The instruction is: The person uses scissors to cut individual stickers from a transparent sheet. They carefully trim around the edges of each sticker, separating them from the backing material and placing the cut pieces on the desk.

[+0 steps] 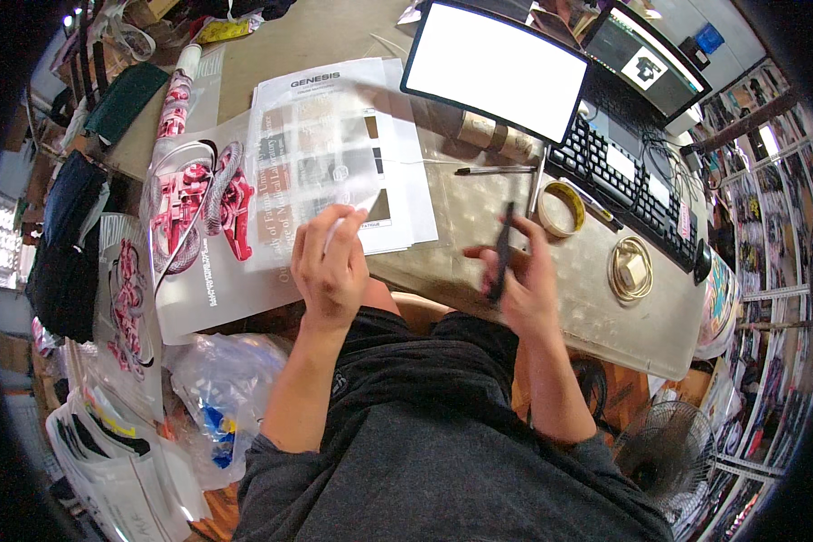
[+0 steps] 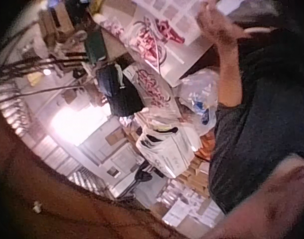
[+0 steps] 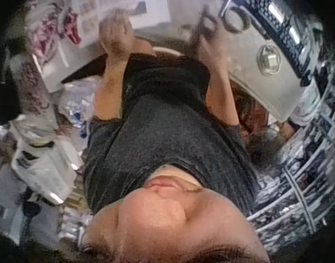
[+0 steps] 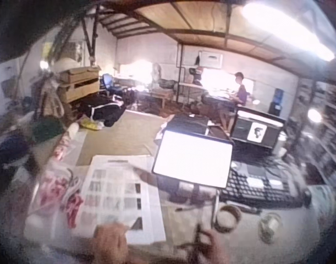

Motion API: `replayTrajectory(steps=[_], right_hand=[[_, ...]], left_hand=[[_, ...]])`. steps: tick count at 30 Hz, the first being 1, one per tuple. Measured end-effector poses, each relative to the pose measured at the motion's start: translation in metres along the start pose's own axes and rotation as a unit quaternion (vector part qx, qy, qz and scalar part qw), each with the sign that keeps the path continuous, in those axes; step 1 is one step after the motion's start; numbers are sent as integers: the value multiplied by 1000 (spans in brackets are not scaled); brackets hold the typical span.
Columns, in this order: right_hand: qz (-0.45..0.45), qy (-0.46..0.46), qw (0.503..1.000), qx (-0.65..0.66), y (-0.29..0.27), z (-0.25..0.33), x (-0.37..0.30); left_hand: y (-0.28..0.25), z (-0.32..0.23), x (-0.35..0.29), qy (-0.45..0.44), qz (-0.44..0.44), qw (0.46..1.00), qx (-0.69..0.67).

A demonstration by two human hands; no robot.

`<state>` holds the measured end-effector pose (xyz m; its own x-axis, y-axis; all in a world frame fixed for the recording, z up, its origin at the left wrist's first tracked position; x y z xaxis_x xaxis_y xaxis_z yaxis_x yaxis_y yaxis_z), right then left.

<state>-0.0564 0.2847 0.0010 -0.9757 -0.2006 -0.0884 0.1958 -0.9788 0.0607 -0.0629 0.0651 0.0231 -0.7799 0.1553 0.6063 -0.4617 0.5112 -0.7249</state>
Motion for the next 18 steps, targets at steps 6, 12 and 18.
replayTrajectory(steps=[6, 12, 18], right_hand=[[68, 7, 985, -159, 60, 2, 78], [107, 53, 992, -38, 68, -2, 98], [127, 41, 990, 45, 57, 1, 109]], left_hand=[[-6, -13, -17, 54, -10, 998, -42], [-42, -16, -22, 64, 48, 985, -151], [-51, 59, -65, -256, -18, 827, -500]])
Point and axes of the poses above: each hand's wrist, its own x-axis towards the middle knuckle, its own y-axis out of the palm, z = x × y, the point moved 7 cm from there along x, towards the middle knuckle, and after that the axes turned 15 degrees about z, right-handed, at the moved point
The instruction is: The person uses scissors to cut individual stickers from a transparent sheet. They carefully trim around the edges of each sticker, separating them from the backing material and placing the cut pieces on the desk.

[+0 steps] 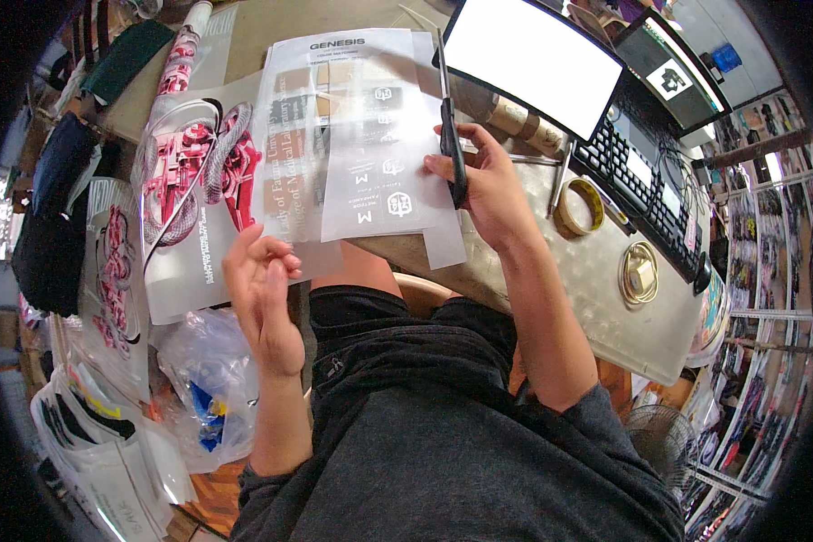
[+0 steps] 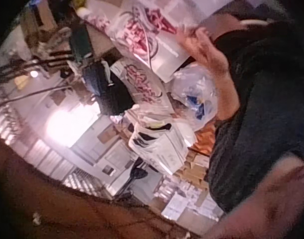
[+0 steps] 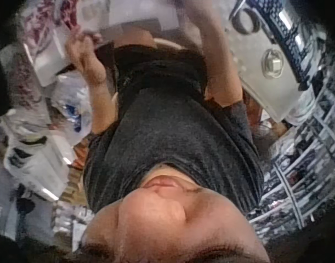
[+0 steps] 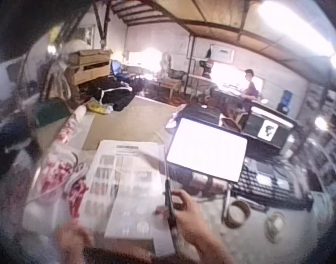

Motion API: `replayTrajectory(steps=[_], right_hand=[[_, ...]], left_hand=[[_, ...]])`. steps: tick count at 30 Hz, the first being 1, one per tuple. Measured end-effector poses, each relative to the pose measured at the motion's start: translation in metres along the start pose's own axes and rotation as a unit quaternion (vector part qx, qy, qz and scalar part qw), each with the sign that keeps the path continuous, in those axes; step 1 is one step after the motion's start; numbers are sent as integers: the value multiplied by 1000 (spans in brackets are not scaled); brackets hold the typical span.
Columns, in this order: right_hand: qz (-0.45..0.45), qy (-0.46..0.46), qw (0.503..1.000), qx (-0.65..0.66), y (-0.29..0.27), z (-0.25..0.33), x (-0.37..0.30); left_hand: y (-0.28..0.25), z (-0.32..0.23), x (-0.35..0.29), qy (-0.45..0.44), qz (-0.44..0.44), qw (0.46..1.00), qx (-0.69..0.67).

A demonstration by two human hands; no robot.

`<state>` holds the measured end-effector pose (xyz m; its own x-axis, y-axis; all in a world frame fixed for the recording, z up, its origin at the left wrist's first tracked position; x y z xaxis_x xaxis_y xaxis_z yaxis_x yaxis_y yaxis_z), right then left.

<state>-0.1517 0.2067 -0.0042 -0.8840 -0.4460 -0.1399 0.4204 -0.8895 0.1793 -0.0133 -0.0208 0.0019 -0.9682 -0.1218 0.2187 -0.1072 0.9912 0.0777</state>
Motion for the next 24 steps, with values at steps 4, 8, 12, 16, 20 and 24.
replayTrajectory(steps=[4, 8, 12, 16, 20, 24], right_hand=[[26, -36, 998, 35, 0, 6, 6], [83, -64, 994, -5, 3, 21, 13], [59, -79, 992, -83, -3, 35, 18], [-102, -184, 958, -195, -45, 52, -5], [-102, -154, 981, -66, -40, 32, -63], [28, -9, 997, 73, 8, -27, -107]], left_hand=[[16, 17, 25, -90, 85, 985, -118], [53, 16, 60, -129, 194, 908, -347], [64, 29, 86, -136, 255, 928, -236], [76, 10, 100, -39, 152, 971, -179], [76, 4, 106, 44, 109, 989, -93], [88, -1, 105, 96, 70, 990, -74]])
Point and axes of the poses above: each hand's wrist, its own x-axis towards the middle knuckle, its own y-axis out of the palm, z = x × y, the point moved 7 cm from there along x, towards the middle knuckle, and after that the axes turned 15 degrees about z, right-handed, at the moved point
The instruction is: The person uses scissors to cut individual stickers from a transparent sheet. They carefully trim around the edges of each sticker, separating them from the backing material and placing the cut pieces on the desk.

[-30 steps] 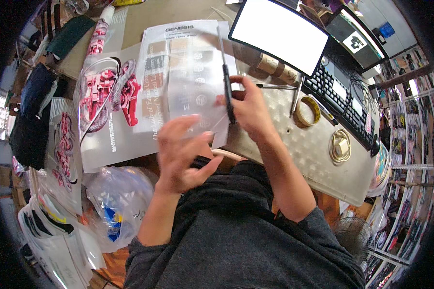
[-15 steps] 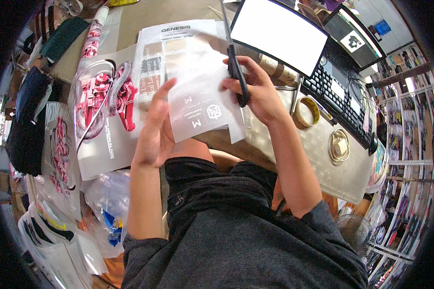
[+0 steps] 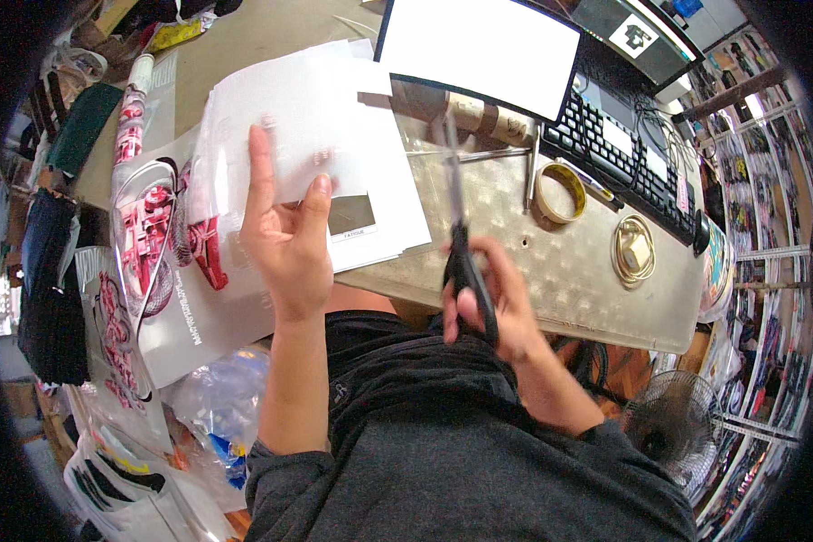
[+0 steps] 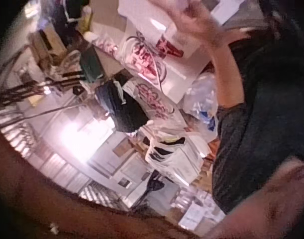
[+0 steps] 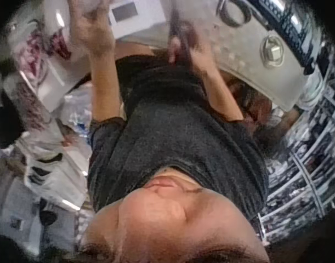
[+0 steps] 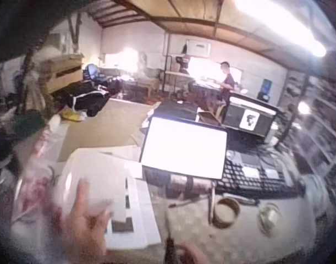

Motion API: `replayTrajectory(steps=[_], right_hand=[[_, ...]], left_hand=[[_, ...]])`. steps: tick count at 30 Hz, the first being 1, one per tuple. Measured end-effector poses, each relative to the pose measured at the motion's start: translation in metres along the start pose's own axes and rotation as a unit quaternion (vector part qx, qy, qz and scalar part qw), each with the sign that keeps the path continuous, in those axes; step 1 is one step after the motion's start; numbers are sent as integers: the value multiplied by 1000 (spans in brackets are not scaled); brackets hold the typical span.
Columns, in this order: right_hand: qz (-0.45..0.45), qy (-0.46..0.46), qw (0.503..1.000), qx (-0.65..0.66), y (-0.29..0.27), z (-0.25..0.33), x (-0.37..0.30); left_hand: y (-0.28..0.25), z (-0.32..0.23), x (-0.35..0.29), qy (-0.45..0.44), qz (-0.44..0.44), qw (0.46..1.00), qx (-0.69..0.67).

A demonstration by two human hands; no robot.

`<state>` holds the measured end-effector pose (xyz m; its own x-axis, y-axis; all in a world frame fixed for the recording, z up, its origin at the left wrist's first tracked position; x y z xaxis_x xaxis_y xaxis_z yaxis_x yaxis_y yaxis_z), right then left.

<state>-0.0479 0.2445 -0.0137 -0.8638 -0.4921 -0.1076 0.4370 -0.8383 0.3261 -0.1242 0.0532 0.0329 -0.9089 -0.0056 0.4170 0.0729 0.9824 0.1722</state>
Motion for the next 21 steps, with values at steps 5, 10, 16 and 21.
replayTrajectory(steps=[5, 10, 16, 21], right_hand=[[94, 59, 992, 58, 42, -25, -6], [122, 51, 991, 6, 47, -36, 9], [108, 77, 991, -22, 44, -42, 20], [104, 86, 990, -37, 39, -45, 23]], left_hand=[[0, 9, -23, -26, -87, 996, 15], [2, 19, -46, -48, -123, 991, 4], [6, 28, -60, -113, -145, 983, -16], [7, 35, -60, -132, -127, 983, -25]])
Point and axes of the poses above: each hand's wrist, its own x-axis towards the middle knuckle, its own y-axis out of the palm, z = x × y, the point moved 7 cm from there along x, towards the middle knuckle, and after that the axes turned 15 degrees about z, right-handed, at the moved point
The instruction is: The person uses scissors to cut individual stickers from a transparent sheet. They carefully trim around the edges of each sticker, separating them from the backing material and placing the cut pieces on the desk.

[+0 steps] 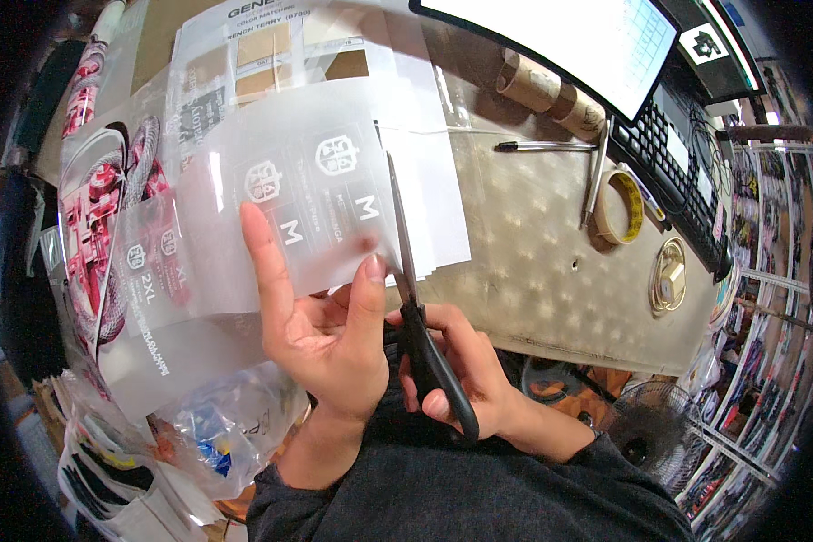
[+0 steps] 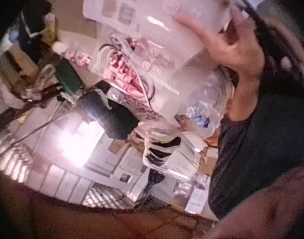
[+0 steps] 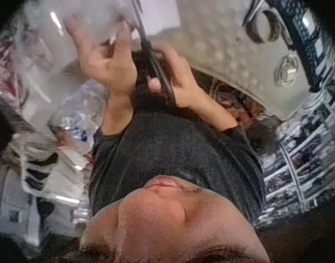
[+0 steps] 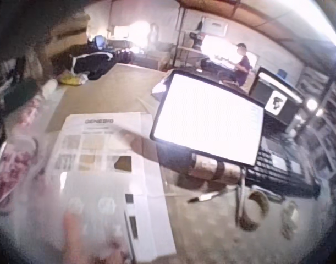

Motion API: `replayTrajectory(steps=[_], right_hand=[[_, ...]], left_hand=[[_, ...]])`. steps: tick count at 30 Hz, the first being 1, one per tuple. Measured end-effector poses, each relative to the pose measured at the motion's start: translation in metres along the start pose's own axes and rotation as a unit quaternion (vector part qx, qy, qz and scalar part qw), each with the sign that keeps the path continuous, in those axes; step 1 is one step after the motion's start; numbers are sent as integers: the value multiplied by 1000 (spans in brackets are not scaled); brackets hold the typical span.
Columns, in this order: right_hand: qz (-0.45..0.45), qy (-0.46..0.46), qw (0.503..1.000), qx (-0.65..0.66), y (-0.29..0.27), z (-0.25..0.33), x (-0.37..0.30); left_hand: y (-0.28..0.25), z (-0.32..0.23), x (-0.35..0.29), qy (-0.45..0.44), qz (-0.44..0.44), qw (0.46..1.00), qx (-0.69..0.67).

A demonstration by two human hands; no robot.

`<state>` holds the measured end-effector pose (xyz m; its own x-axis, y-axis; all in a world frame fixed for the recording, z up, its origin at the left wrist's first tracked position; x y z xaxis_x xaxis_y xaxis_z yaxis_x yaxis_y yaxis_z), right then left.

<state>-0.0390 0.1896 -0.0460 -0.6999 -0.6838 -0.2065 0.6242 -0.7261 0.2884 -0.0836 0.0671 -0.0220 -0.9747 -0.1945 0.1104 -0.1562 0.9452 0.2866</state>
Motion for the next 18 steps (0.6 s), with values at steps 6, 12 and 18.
replayTrajectory(steps=[6, 12, 18], right_hand=[[17, -1, 1000, -6, 0, 1, 1], [6, -6, 1000, -7, 0, 1, 0], [16, 21, 999, -44, 2, 2, -5]], left_hand=[[-2, -2, 0, -15, 1, 999, 29], [-2, -4, 1, 7, 6, 1000, 24], [-4, -7, 1, 19, 20, 999, 27]])
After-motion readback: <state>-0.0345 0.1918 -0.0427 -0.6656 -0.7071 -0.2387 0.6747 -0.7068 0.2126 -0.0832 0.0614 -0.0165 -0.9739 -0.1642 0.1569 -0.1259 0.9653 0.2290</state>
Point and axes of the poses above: each hand's wrist, its own x-axis towards the middle knuckle, its own y-axis out of the palm, z = x × y, the point moved 7 cm from there along x, towards the middle knuckle, and after that the axes turned 15 degrees about z, right-handed, at the moved point
